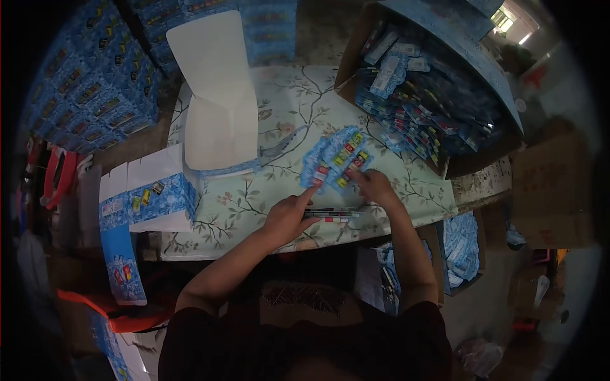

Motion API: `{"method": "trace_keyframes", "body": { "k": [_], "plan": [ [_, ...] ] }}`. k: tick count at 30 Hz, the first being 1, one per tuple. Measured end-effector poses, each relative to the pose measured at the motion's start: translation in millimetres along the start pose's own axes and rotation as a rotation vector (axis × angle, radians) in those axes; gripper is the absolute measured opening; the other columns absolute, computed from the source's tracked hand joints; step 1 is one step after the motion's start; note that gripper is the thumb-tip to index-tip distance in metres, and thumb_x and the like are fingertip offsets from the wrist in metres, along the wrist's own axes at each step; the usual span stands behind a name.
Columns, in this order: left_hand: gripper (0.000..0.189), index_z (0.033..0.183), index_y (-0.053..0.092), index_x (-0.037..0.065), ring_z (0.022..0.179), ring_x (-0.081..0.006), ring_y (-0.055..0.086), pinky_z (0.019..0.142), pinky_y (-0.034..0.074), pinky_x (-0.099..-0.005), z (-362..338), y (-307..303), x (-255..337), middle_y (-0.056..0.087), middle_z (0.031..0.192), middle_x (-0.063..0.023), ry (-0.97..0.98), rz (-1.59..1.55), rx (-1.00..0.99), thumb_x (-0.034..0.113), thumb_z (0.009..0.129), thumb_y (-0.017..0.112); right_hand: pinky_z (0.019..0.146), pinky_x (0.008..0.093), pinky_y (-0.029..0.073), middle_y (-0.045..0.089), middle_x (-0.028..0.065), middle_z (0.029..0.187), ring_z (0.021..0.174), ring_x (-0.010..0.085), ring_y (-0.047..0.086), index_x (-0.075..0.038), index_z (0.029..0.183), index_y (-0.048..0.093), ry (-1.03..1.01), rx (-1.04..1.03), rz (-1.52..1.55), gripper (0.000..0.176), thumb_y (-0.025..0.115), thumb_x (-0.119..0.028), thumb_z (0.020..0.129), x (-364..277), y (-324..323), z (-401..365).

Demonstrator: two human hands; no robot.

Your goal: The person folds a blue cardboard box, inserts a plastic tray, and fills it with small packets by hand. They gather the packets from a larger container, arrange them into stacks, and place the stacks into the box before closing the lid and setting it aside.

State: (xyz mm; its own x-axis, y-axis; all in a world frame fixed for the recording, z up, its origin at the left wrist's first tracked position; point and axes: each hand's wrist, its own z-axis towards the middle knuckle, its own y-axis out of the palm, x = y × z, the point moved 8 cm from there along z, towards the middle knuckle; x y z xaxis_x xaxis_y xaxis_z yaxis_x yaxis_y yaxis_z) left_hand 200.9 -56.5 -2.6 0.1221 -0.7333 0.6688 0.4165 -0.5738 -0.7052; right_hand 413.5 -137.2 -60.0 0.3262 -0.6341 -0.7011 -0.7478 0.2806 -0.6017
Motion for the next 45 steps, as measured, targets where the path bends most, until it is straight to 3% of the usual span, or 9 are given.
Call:
{"method": "trace_keyframes", "body": {
  "k": [4, 9, 13, 15, 21, 25, 32, 38, 45],
  "plan": [
    [0.026, 0.101, 0.058, 0.007, 0.081, -0.0301, 0.059, 0.068, 0.048, -0.0378, -1.8, 8.7, -1.5, 0.061, 0.087, -0.0098, 0.111, 0.111, -0.096, 0.020, 0.079, 0.062, 0.053, 0.0316, 0.048, 0.061, 0.0095, 0.066, 0.055, 0.0196, 0.060, 0.001, 0.086, 0.062, -0.236, -0.283, 0.135, 0.039, 0.060, -0.038, 0.082, -51.9, 35.6, 4.7],
    [0.018, 0.091, 0.061, 0.008, 0.077, -0.0270, 0.059, 0.066, 0.048, -0.0372, 3.2, -1.0, -17.0, 0.061, 0.080, -0.0090, 0.022, 0.100, -0.047, 0.021, 0.079, 0.061, 0.068, 0.0328, 0.048, 0.064, 0.0109, 0.082, 0.075, 0.0240, 0.061, -0.004, 0.095, 0.062, -1.108, 0.601, -0.639, 0.033, 0.068, -0.030, 0.075, -106.1, -9.0, 52.0],
    [0.023, 0.095, 0.060, 0.007, 0.085, -0.0281, 0.058, 0.070, 0.048, -0.0374, -1.1, -8.6, -26.7, 0.060, 0.093, -0.0106, -0.043, 0.042, -0.079, 0.022, 0.078, 0.063, 0.072, 0.0286, 0.045, 0.063, 0.0103, 0.083, 0.078, 0.0168, 0.058, -0.001, 0.090, 0.062, -0.826, 0.429, -0.764, 0.025, 0.068, -0.022, 0.077, -103.6, -25.2, 54.5],
    [0.031, 0.101, 0.057, 0.007, 0.091, -0.0292, 0.055, 0.074, 0.047, -0.0373, -2.6, -12.3, -19.2, 0.056, 0.102, -0.0118, 0.051, 0.059, 0.001, 0.023, 0.076, 0.065, 0.067, 0.0283, 0.044, 0.062, 0.0082, 0.082, 0.071, 0.0149, 0.056, -0.003, 0.093, 0.062, -0.445, 0.028, -0.111, 0.025, 0.068, -0.022, 0.077, -75.3, -33.7, 62.6],
    [0.063, 0.121, 0.045, 0.006, 0.104, -0.0319, 0.047, 0.085, 0.042, -0.0383, 10.8, -10.6, 1.3, 0.043, 0.123, -0.0149, 0.179, 0.289, 0.090, 0.026, 0.068, 0.072, 0.068, 0.0244, 0.044, 0.060, 0.0048, 0.080, 0.073, 0.0087, 0.053, -0.002, 0.090, 0.062, -0.508, -0.407, 0.038, 0.017, 0.065, -0.015, 0.080, -82.1, 33.4, -12.3],
    [0.071, 0.123, 0.043, 0.007, 0.109, -0.0332, 0.044, 0.093, 0.037, -0.0391, 15.5, 13.5, -18.0, 0.042, 0.123, -0.0147, -0.092, 0.029, -0.261, 0.024, 0.063, 0.077, 0.069, 0.0245, 0.045, 0.062, 0.0077, 0.085, 0.078, 0.0111, 0.056, 0.001, 0.098, 0.060, -0.686, 0.266, -0.574, 0.037, 0.073, -0.022, 0.073, -81.6, -9.2, 18.8],
    [0.068, 0.114, 0.047, 0.005, 0.111, -0.0345, 0.040, 0.091, 0.036, -0.0445, 31.8, 0.4, -18.6, 0.042, 0.116, -0.0153, 0.080, 0.204, 0.039, 0.027, 0.057, 0.079, 0.065, 0.0235, 0.043, 0.061, 0.0094, 0.072, 0.073, 0.0099, 0.056, 0.000, 0.088, 0.064, -0.237, -0.529, -0.122, 0.031, 0.073, -0.025, 0.072, -65.3, 36.9, 29.7],
    [0.068, 0.110, 0.049, 0.006, 0.105, -0.0327, 0.042, 0.089, 0.035, -0.0426, 28.9, 10.4, -19.8, 0.042, 0.111, -0.0136, 0.003, 0.128, -0.102, 0.029, 0.054, 0.080, 0.071, 0.0328, 0.045, 0.062, 0.0120, 0.090, 0.084, 0.0211, 0.060, -0.005, 0.100, 0.061, -0.915, 0.112, -0.515, 0.047, 0.074, -0.035, 0.067, -143.7, 41.0, 76.7],
    [0.078, 0.121, 0.041, 0.007, 0.107, -0.0314, 0.041, 0.087, 0.034, -0.0420, 3.9, -0.3, -1.1, 0.041, 0.115, -0.0133, 0.047, 0.173, 0.018, 0.029, 0.057, 0.080, 0.071, 0.0344, 0.044, 0.061, 0.0126, 0.091, 0.083, 0.0244, 0.059, -0.006, 0.098, 0.059, -0.434, -0.236, -0.716, 0.045, 0.074, -0.035, 0.067, -104.8, 48.7, 84.2]
  ]
}}
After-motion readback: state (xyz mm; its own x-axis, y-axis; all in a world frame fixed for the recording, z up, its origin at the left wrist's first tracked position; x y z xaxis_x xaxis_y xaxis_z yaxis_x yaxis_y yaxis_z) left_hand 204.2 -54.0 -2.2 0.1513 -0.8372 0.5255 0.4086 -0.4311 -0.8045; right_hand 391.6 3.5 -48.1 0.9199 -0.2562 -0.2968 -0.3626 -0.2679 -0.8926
